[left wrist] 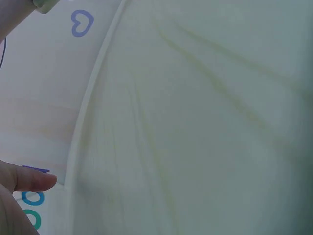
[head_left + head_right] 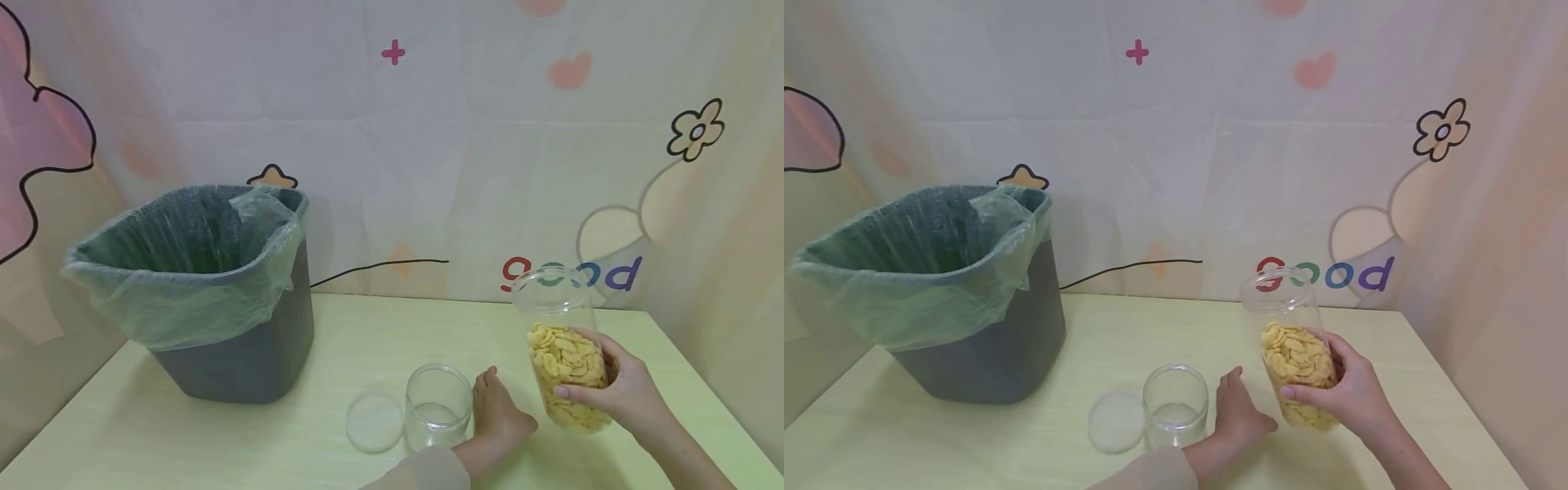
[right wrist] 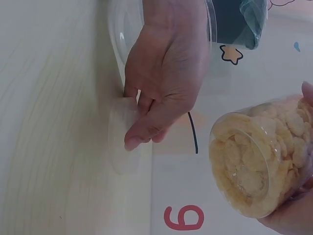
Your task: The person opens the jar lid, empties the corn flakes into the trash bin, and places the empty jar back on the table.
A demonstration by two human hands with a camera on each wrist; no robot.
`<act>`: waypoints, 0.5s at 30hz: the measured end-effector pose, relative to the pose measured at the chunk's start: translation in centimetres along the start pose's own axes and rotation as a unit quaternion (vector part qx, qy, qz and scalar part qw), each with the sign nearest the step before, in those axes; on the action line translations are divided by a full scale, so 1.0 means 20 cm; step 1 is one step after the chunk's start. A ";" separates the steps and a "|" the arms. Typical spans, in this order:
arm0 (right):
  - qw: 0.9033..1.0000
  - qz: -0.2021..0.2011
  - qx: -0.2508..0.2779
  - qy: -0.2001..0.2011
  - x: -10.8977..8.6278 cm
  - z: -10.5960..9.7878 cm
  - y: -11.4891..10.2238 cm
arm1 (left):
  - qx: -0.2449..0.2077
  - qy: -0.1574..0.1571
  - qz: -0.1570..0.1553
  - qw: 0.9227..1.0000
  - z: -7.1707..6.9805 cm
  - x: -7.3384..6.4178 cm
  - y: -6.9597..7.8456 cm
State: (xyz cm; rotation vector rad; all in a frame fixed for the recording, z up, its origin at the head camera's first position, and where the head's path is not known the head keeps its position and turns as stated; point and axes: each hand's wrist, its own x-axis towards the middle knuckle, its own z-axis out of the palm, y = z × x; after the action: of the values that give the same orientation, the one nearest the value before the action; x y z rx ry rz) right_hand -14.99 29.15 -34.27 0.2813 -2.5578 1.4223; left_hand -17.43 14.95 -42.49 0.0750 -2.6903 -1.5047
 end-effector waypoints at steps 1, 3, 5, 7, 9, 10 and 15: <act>1.000 -0.001 0.001 0.000 0.00 0.00 0.00 | -0.004 -0.003 -0.001 1.000 0.00 0.00 0.00; 1.000 -0.004 0.002 0.001 0.00 0.00 0.00 | -0.018 -0.008 -0.003 1.000 -0.01 0.00 0.00; 1.000 -0.006 0.004 0.002 0.00 -0.01 0.00 | -0.033 -0.010 -0.003 0.999 -0.01 0.00 0.00; 1.000 -0.006 0.006 0.002 0.00 -0.01 0.01 | -0.050 -0.011 -0.003 0.999 -0.02 -0.01 0.01; 1.000 -0.006 0.008 0.001 0.00 -0.02 0.01 | -0.064 -0.013 -0.002 0.998 -0.02 -0.02 0.01; 1.000 -0.005 0.008 0.000 0.00 -0.02 0.01 | -0.072 -0.014 -0.003 0.997 -0.02 -0.03 0.02; 1.000 0.006 0.001 0.005 0.00 -0.03 0.02 | -0.110 -0.019 0.004 0.994 -0.04 -0.07 0.07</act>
State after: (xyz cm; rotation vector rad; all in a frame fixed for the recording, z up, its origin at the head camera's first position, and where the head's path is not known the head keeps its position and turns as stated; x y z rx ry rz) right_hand -15.04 29.77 -34.23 0.2597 -2.5546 1.4279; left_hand -16.05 15.08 -41.00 0.0262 -2.5295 -1.8058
